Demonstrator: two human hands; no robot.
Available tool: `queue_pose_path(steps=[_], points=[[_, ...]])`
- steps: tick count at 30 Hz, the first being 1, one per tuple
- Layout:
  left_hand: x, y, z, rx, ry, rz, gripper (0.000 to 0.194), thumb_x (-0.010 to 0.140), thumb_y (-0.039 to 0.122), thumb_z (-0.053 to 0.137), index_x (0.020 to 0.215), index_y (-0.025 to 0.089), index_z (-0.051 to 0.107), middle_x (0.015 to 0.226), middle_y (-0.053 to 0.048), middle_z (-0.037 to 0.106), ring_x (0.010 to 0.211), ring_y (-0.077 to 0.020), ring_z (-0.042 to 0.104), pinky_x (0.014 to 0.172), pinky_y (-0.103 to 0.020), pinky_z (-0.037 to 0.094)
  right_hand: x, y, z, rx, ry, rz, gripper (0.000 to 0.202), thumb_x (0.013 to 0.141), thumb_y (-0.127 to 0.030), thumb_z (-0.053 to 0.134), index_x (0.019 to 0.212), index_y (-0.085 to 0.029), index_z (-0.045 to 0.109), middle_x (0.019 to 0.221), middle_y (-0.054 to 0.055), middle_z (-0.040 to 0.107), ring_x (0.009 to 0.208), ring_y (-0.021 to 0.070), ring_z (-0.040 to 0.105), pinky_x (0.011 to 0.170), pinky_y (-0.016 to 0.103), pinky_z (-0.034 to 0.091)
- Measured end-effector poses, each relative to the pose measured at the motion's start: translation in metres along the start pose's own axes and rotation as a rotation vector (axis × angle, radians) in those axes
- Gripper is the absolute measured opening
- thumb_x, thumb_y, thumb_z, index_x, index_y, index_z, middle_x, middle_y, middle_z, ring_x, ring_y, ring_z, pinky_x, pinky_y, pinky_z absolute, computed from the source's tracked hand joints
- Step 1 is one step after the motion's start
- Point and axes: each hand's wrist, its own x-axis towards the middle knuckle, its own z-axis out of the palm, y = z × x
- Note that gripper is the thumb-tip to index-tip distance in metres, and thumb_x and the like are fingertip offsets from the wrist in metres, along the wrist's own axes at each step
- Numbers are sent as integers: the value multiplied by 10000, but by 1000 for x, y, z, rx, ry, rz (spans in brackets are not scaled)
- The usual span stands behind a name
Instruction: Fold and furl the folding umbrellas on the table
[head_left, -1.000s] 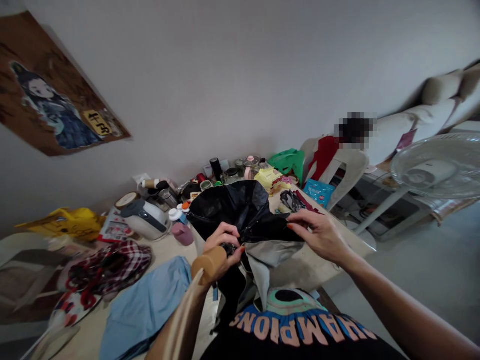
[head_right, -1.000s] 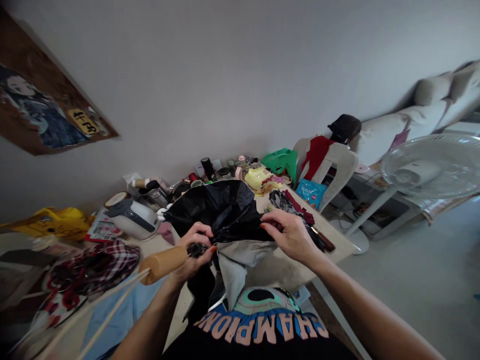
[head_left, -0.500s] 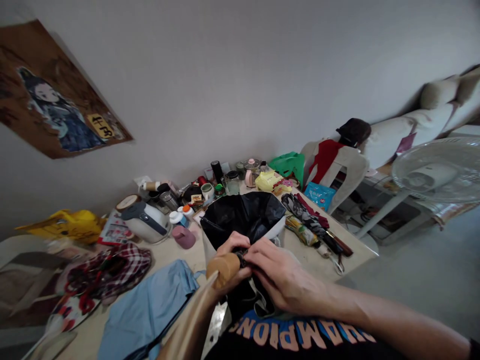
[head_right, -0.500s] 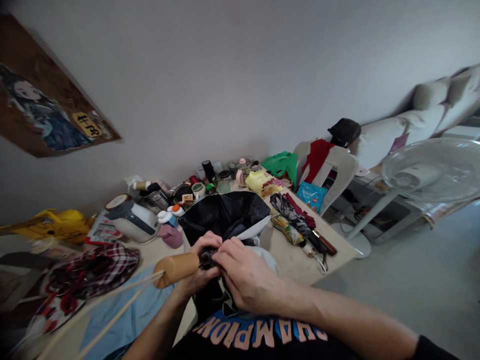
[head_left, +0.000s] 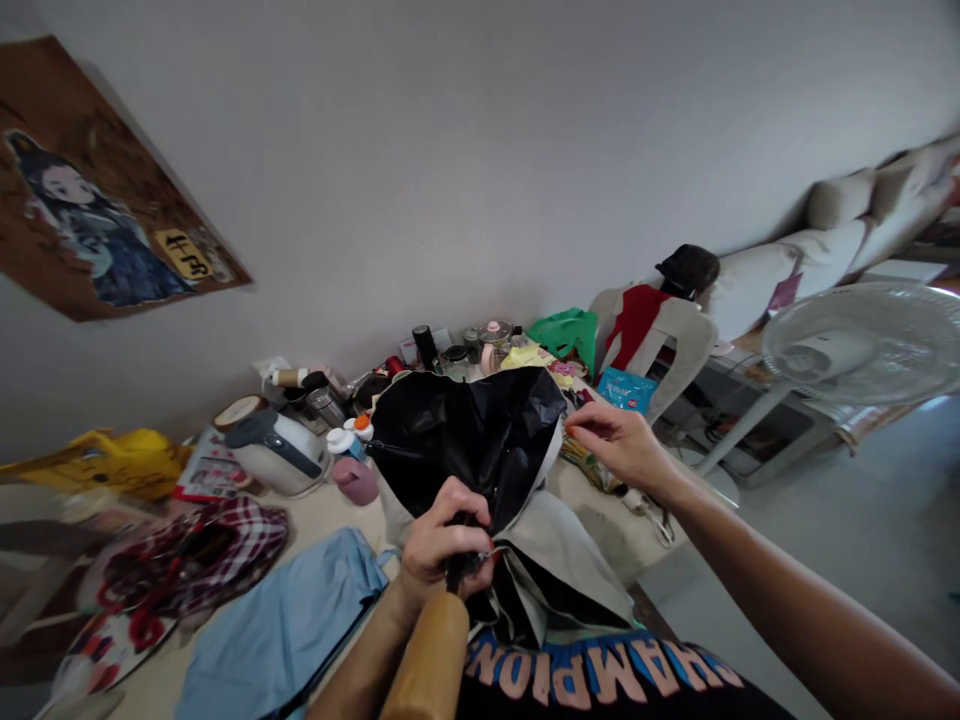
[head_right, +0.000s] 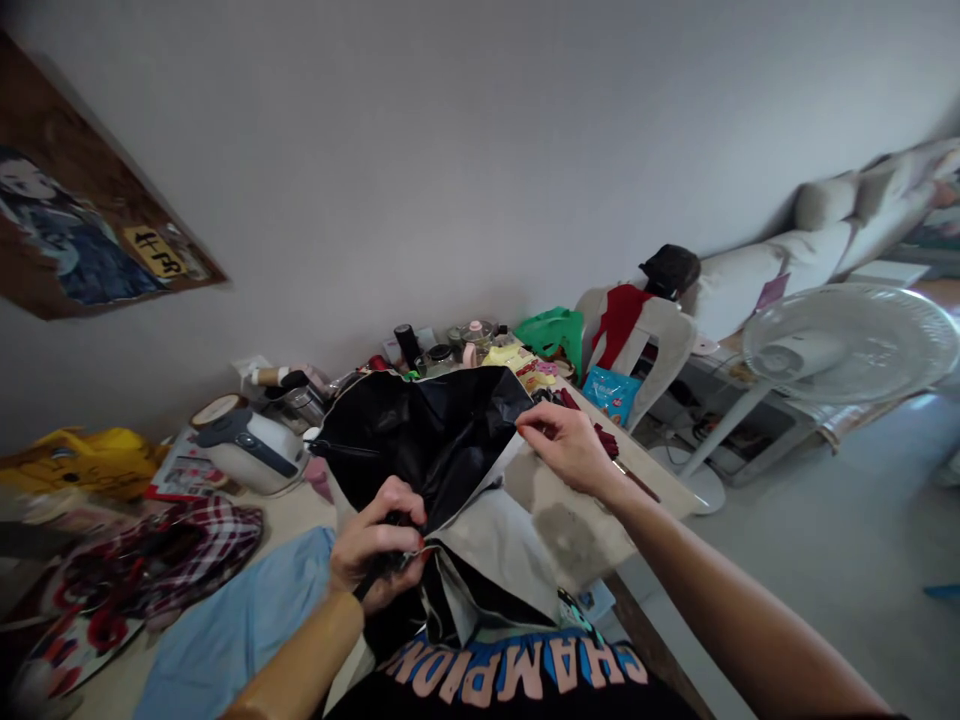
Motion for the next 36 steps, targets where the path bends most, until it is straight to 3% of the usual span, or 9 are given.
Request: queue_pose_path(steps=[9,12,14,17,19,23,28,33,36], points=[[10,13,-7,1,-24,109,128,818,142,614,919,211,578,919,-56,554,805,-173,492,696,-361,446,14,39,2,-250,110,-22,153,781,-318,638,842,-179,660,877,70,655,843,211,592,800,353,460],[14,16,-12,-24,19,155,93,832,121,599,900,178,572,912,-54,556,806,-164,503,701,-361,449,23,60,-3,-194,189,102,446,656,-374,751,1035,-166,640,1012,90,649,939,250,580,860,391,457],[17,18,-14,-49,32,157,82,839,117,600,889,174,566,900,-49,558,798,-156,509,695,-355,453,29,72,-6,-43,29,170,532,606,-392,778,1069,-168,642,1019,70,660,942,249,586,851,380,467],[18,21,-16,-76,9,148,60,851,139,602,886,174,569,887,-44,560,789,-154,520,695,-359,461,36,85,-11,178,-221,226,300,693,-433,696,832,-167,685,799,15,665,817,207,599,758,326,478],[18,23,-18,-83,2,154,48,855,144,594,887,171,571,888,-48,562,787,-158,526,689,-362,461,39,88,-14,225,-200,254,290,717,-448,663,746,-159,666,727,8,640,767,184,586,716,304,467],[21,27,-21,-69,19,190,46,845,134,601,869,161,573,871,-53,556,768,-159,525,658,-352,455,38,89,-18,330,-124,372,358,652,-415,707,888,-150,661,793,15,652,714,140,565,630,260,448],[23,25,-24,-51,18,191,72,835,114,605,883,157,573,889,-58,553,782,-164,528,667,-363,462,31,91,-14,520,-285,450,328,621,-321,723,885,-139,657,700,2,656,656,134,596,635,260,489],[22,23,-25,-26,18,179,88,830,96,602,883,156,567,894,-54,545,787,-162,521,671,-364,462,34,93,-13,384,-105,516,356,642,-268,663,978,-153,639,820,35,686,685,146,606,559,241,476],[22,24,-23,-43,21,176,40,859,151,598,885,165,571,883,-53,548,785,-160,521,671,-363,464,35,91,-13,355,-187,407,355,664,-291,634,990,-152,661,902,34,688,747,148,602,608,242,483]])
